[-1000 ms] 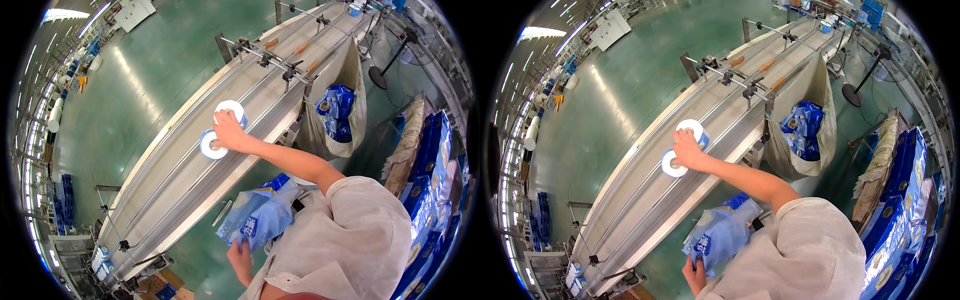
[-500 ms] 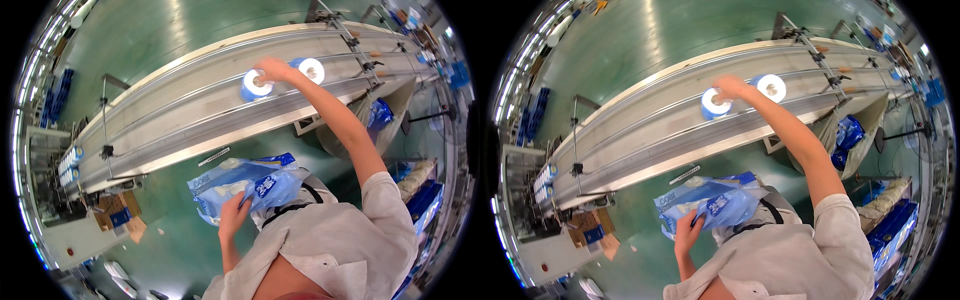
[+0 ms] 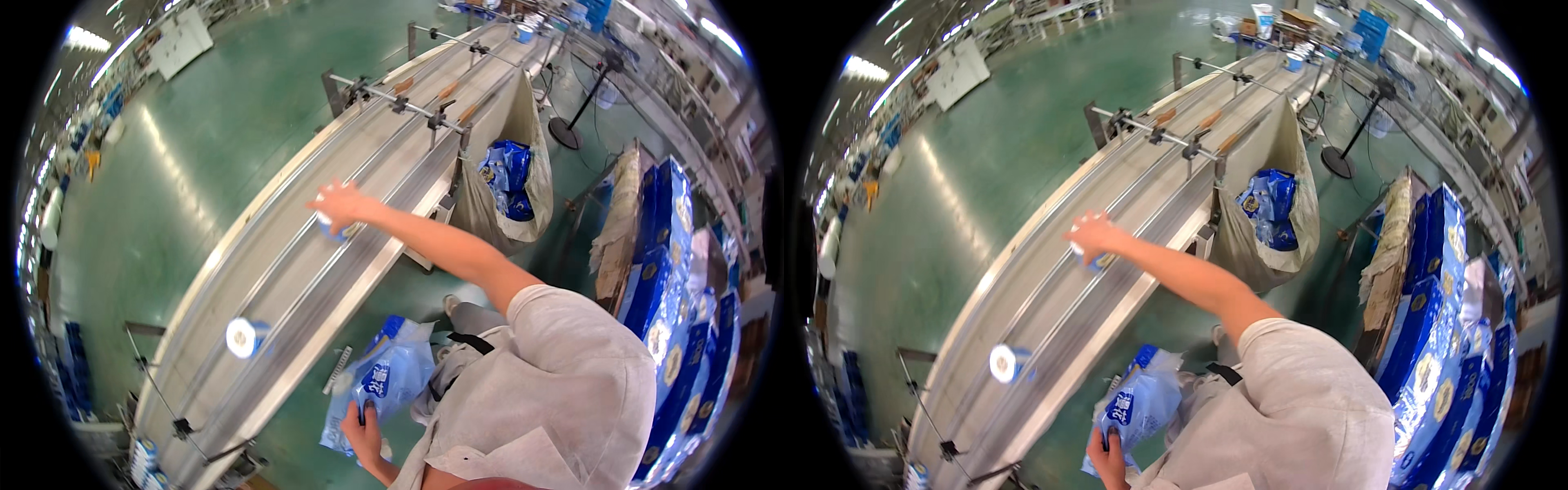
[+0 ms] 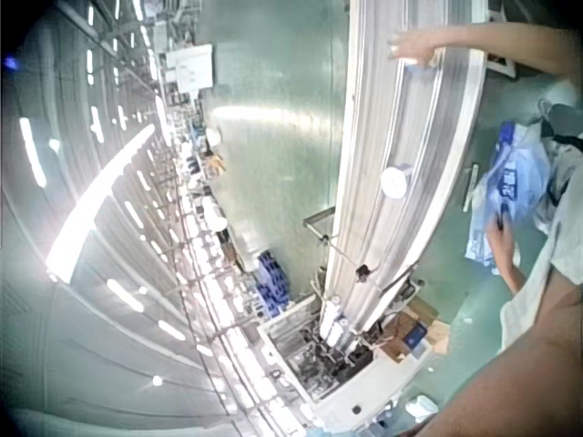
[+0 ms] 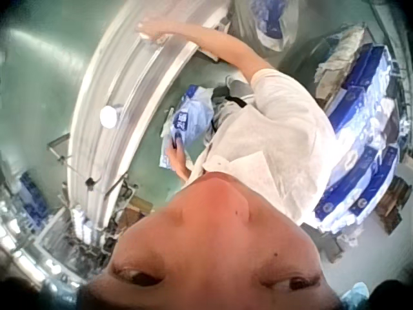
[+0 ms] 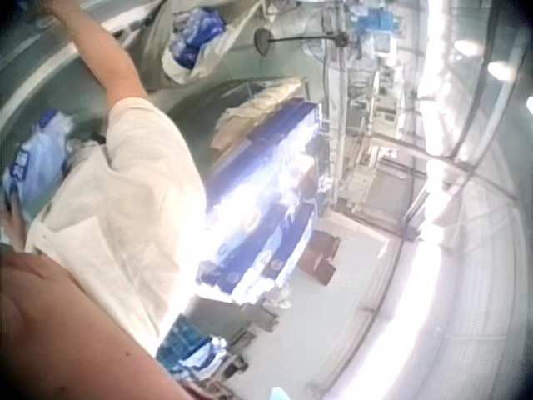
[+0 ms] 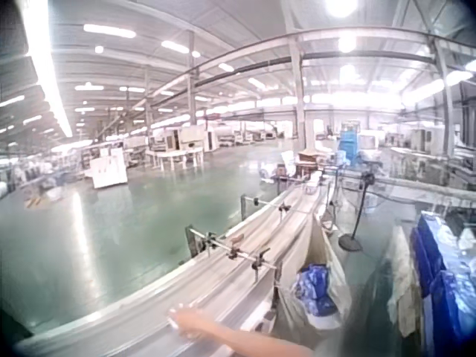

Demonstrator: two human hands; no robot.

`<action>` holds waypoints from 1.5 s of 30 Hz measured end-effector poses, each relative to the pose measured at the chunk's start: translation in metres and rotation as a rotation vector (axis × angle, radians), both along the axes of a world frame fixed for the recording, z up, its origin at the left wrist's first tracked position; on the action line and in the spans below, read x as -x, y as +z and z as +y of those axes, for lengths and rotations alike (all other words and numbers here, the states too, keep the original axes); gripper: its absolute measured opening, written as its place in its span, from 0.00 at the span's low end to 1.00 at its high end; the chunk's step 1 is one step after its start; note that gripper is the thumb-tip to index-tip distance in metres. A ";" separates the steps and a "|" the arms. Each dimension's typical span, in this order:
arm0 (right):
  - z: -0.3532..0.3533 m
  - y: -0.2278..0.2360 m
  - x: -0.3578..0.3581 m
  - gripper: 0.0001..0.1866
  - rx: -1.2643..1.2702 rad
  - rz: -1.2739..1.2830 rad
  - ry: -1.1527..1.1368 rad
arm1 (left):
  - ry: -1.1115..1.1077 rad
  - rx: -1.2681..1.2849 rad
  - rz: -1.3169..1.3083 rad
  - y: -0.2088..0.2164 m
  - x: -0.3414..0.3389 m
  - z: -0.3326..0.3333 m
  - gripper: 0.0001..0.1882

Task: The person takes paper rolls from a conveyor belt and places them into a plastic bag by hand.

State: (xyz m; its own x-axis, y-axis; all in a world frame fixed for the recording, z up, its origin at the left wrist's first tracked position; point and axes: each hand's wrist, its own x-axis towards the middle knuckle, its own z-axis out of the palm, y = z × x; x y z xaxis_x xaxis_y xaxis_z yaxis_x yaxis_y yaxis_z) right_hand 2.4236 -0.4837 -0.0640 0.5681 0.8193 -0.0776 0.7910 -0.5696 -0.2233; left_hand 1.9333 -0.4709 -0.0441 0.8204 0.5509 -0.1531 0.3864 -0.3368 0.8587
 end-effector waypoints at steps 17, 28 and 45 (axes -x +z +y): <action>-0.293 -0.067 0.190 0.37 -0.756 1.384 0.512 | -0.369 0.562 -0.628 0.069 -0.281 -0.212 0.17; -0.659 0.007 0.030 0.18 -2.029 0.992 -1.245 | -1.183 -0.100 -0.072 0.033 -0.459 -0.397 0.48; -0.570 -0.156 -0.095 0.16 -0.721 -0.363 -0.678 | -0.401 0.547 -0.055 -0.125 -0.588 -0.399 0.35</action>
State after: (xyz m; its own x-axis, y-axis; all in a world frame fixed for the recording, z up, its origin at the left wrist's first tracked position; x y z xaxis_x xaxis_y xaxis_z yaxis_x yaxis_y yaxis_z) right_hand 2.5184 -1.0536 -0.2196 0.8161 0.1058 0.5681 0.4439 -0.7442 -0.4991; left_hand 2.5214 -0.8698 -0.1686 0.9596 0.0573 -0.2756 0.2734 0.0435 0.9609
